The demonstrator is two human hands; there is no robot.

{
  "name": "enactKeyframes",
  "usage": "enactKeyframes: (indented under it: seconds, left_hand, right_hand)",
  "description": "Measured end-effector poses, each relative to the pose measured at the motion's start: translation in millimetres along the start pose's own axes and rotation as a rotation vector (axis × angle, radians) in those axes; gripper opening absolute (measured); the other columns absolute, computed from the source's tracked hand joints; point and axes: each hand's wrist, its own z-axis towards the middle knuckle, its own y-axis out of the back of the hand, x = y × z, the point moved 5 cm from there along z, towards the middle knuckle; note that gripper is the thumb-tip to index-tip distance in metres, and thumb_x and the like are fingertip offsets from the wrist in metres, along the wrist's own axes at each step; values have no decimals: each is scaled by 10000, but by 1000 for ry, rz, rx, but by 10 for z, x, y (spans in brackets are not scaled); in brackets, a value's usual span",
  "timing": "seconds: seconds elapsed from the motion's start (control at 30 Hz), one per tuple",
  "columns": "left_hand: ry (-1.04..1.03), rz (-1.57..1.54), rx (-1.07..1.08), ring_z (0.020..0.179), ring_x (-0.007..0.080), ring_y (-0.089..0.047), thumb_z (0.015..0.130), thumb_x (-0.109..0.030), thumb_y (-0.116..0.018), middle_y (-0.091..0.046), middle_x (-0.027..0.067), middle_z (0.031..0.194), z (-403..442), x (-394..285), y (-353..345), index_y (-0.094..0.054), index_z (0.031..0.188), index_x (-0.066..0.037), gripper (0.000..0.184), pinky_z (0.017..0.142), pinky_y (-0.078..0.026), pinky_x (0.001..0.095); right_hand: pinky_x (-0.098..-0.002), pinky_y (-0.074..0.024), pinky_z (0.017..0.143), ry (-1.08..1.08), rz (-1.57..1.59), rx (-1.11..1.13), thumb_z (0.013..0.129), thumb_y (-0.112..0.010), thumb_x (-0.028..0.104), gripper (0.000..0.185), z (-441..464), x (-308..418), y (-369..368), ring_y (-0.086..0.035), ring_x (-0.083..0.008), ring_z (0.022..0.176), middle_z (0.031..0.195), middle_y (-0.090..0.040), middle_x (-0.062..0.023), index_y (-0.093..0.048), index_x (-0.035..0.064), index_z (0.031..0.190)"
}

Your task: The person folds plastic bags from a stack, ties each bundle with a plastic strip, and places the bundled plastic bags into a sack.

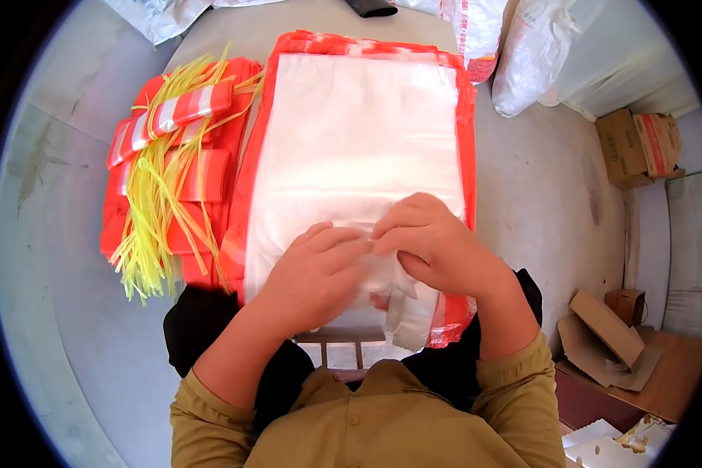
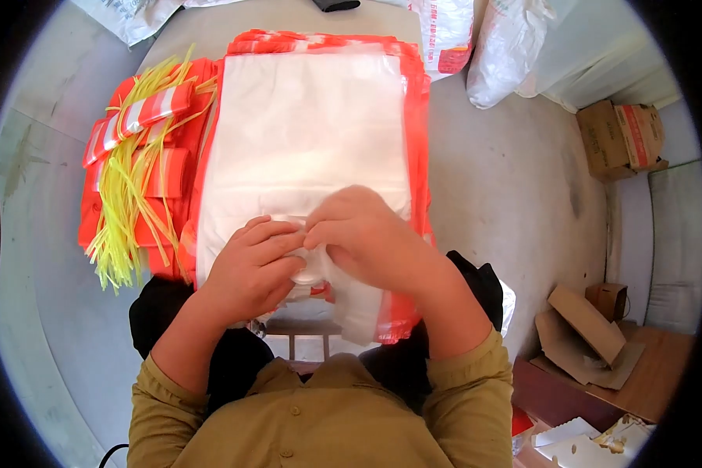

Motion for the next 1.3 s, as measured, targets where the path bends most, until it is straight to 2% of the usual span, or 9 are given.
enactKeyframes:
  seconds: [0.17, 0.27, 0.3, 0.4, 0.5, 0.7, 0.8, 1.1, 1.3]
  left_hand:
    - [-16, 2, -26, 1184, 331, -640, 730, -56, -742, -694, 96, 1214, -5, -8, 44, -682, 924, -84, 204, 1012, -521, 522]
    - [-64, -33, -53, 1070, 330, -641, 702, -120, -708, -651, 104, 1005, -22, 8, 32, -694, 930, -67, 234, 941, -524, 476]
    - [-93, -16, -128, 926, 306, -614, 659, -131, -709, -569, 77, 880, -30, 9, 1, -691, 918, -70, 266, 824, -520, 434]
    - [-56, 49, -97, 815, 273, -570, 641, -127, -708, -524, 50, 835, -100, -47, 40, -695, 916, -78, 279, 728, -489, 408]
    - [-100, 132, -156, 738, 240, -508, 634, -137, -694, -477, 29, 808, -135, -74, 61, -693, 917, -90, 287, 653, -434, 384]
    - [-80, 243, -271, 738, 214, -486, 642, -162, -667, -460, 12, 814, -107, -132, 95, -696, 910, -123, 272, 678, -412, 364]
    - [-50, 267, -305, 759, 213, -499, 629, -54, -753, -504, -5, 815, -114, -139, 112, -761, 931, -135, 313, 681, -407, 350]
    - [13, 165, -254, 1034, 312, -604, 666, -28, -780, -702, 61, 1142, -45, -92, 97, -733, 912, -100, 260, 876, -493, 402]
    - [191, -30, -284, 986, 341, -649, 737, -13, -786, -708, 92, 1075, 48, 62, 39, -680, 884, -56, 186, 846, -522, 427]
  right_hand:
    - [-387, -516, 855, -193, 103, 82, 795, -648, -87, 264, -59, -179, -83, -639, -305, 953, 1060, -716, -61, -719, 63, 1000]
    - [-382, -522, 820, -457, 355, -31, 857, -657, -39, 250, -81, -244, -93, -638, -308, 943, 1043, -714, -93, -730, 49, 1079]
    - [-380, -523, 807, -558, 471, -88, 879, -662, -19, 246, -95, -263, -100, -637, -308, 938, 1037, -712, -104, -733, 43, 1107]
    - [-398, -519, 821, -577, 208, 32, 925, -695, 57, 286, -26, -170, -87, -627, -301, 922, 1032, -704, -125, -723, 38, 1209]
    - [-418, -506, 868, -357, -19, 2, 928, -720, 93, 337, 6, -135, -126, -614, -311, 916, 1004, -694, -121, -708, 51, 1262]
    - [-429, -483, 933, -221, -104, -32, 919, -714, 60, 350, 23, -126, -182, -615, -320, 934, 970, -678, -104, -711, 55, 1269]
    - [-437, -485, 897, -163, -122, -95, 896, -744, 73, 290, 33, -108, -199, -631, -318, 898, 938, -690, -85, -738, 51, 1185]
    - [-398, -497, 890, -103, -151, -109, 857, -757, 15, 299, 51, -100, -294, -624, -295, 884, 945, -679, -80, -753, 55, 1152]
    - [-421, -497, 786, -74, -173, -116, 808, -767, 35, 239, 76, -157, -308, -641, -285, 860, 912, -677, -64, -757, 76, 1043]
